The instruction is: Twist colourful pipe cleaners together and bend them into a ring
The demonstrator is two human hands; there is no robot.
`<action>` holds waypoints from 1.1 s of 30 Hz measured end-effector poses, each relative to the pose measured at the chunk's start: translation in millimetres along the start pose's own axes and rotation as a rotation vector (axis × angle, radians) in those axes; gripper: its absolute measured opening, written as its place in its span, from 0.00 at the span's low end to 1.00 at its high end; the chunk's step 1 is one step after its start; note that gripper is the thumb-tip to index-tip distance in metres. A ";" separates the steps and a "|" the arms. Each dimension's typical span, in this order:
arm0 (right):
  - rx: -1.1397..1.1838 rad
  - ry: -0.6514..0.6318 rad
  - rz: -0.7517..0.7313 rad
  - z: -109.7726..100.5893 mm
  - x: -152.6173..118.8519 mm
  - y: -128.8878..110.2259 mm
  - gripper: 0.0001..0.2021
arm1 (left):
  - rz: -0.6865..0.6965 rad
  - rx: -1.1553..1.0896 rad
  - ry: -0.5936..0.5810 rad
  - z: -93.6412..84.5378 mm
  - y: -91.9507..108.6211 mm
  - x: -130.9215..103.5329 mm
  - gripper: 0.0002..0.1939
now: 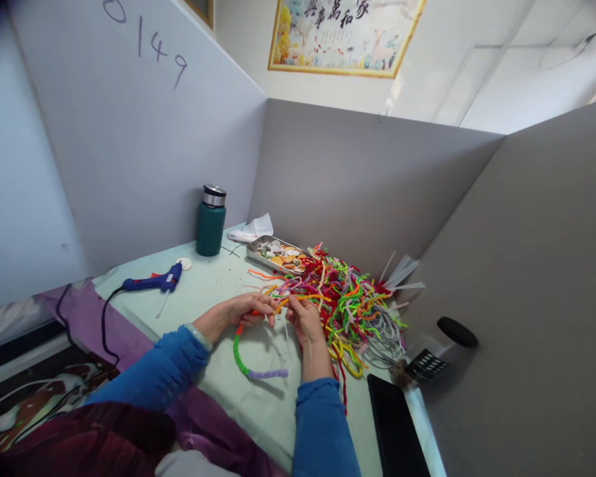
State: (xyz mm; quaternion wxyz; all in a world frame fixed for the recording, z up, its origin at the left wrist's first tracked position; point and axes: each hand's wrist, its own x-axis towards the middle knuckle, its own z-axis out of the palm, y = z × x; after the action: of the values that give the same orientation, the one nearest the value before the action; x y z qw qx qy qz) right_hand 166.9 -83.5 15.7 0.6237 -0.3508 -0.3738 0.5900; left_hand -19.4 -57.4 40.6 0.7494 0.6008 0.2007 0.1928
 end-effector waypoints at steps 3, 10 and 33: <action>-0.017 0.011 0.001 2.3 -1.1 0.0 0.11 | -0.065 0.001 -0.053 0.8 -1.2 0.7 0.13; -0.111 0.014 -0.048 4.6 -2.6 -0.3 0.12 | -0.080 0.044 -0.015 -2.5 -8.9 4.1 0.15; -0.326 -0.240 -0.241 0.7 -8.0 -0.4 0.03 | -0.052 0.007 0.171 -2.4 -5.6 6.1 0.23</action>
State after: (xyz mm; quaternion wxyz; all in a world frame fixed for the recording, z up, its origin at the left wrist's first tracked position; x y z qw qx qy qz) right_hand 166.3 -91.5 16.0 0.5759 -0.3270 -0.5749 0.4805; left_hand -15.3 -53.4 34.3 0.7323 0.5791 0.2803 0.2232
